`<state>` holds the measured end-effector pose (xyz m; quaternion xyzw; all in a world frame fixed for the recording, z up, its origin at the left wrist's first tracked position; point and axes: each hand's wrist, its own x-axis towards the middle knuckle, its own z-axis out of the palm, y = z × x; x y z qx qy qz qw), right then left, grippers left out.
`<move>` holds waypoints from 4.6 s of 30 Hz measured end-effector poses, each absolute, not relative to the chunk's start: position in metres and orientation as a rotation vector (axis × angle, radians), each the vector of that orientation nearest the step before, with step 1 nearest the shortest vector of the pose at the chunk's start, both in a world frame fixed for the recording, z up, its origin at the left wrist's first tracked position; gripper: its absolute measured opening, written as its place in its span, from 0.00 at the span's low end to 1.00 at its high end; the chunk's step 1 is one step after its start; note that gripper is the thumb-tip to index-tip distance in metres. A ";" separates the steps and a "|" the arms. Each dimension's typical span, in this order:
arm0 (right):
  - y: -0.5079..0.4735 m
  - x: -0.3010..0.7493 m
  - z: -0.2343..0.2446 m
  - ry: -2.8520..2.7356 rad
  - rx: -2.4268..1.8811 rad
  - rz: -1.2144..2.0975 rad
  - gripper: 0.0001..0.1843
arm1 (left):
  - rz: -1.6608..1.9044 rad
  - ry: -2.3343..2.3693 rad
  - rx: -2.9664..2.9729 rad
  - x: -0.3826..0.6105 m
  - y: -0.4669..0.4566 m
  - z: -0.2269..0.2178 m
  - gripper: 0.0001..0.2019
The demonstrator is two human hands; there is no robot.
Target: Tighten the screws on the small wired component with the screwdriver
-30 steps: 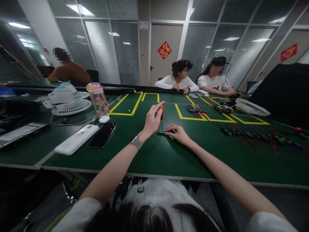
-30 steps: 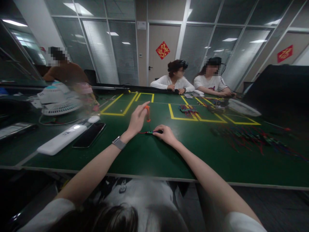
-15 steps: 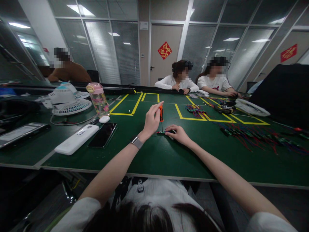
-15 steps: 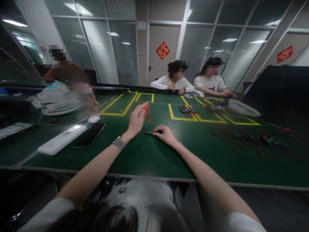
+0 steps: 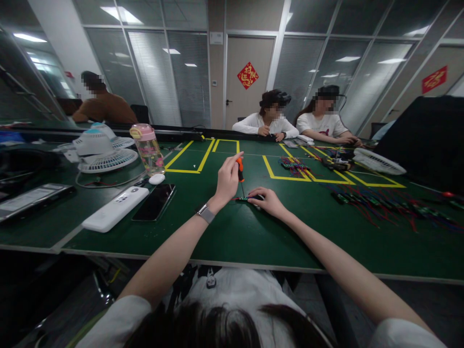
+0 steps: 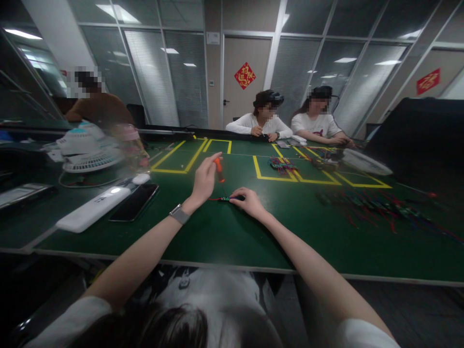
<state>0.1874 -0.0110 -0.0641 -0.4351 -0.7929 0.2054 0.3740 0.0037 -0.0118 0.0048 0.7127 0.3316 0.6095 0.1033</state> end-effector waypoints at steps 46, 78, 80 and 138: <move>-0.010 0.187 -0.065 -2.043 -1.109 0.506 0.07 | 1.797 0.990 2.098 0.004 -0.009 0.003 0.18; -0.007 0.188 -0.068 -2.024 -1.103 0.524 0.07 | 1.934 1.100 2.054 0.004 -0.009 0.002 0.11; -0.007 0.188 -0.068 -2.022 -1.103 0.527 0.07 | 1.963 1.151 2.056 0.004 -0.010 0.002 0.11; -0.008 0.188 -0.067 -2.037 -1.102 0.519 0.07 | 1.941 1.096 2.026 0.004 -0.012 0.003 0.13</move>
